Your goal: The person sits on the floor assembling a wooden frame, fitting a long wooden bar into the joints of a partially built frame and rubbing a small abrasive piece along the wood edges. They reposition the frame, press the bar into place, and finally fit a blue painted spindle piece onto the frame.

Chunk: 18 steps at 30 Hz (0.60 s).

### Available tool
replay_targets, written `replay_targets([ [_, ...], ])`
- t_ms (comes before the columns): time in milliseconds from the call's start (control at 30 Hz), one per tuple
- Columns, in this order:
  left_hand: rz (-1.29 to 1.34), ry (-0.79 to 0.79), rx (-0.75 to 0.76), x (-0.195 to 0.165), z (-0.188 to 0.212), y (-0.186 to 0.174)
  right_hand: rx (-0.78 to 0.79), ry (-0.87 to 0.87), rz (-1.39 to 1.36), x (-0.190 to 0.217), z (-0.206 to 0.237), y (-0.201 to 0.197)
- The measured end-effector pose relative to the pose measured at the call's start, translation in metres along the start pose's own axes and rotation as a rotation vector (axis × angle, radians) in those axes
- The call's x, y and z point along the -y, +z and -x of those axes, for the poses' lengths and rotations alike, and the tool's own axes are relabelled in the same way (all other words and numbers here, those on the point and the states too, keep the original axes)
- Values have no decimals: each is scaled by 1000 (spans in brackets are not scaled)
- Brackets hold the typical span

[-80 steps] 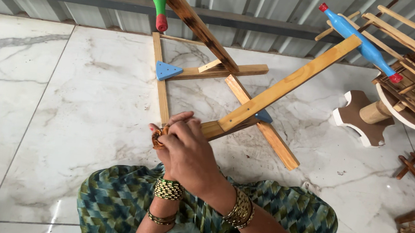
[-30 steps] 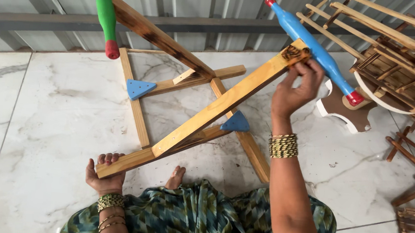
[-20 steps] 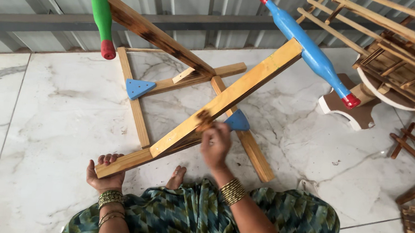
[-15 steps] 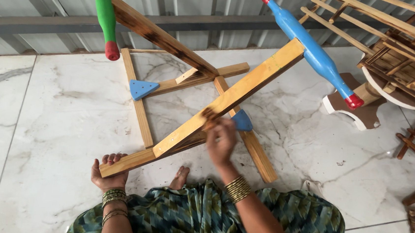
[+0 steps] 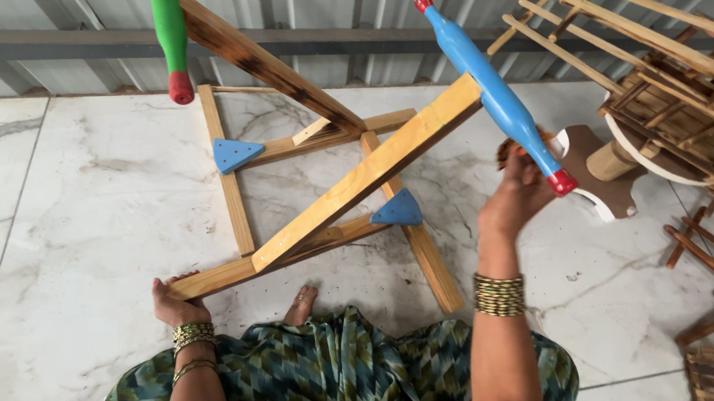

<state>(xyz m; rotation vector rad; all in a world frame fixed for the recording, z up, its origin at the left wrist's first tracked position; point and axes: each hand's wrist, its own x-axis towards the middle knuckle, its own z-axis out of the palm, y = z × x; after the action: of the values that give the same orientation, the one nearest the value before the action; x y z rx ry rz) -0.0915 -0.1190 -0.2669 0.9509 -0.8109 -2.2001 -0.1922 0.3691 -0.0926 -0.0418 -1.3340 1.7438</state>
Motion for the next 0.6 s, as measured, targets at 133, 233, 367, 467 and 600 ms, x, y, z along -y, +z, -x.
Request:
replay_targets([
  [133,-345,365,-31,11,3,4,281,222,-419,19,-19,-34],
  [233,-685,452,-126,13,6,-1,413,476,-708,36,-23,-38],
  [367,-916,291,-253,11,8,-7,464,626,-746,59,-28,-37],
  [467,-1145,499,-185,13,17,1,495,627,-604,67,-33,-46],
  [600,-1427,1065,-66,31,48,26,467,603,-451,39,-29,-66],
])
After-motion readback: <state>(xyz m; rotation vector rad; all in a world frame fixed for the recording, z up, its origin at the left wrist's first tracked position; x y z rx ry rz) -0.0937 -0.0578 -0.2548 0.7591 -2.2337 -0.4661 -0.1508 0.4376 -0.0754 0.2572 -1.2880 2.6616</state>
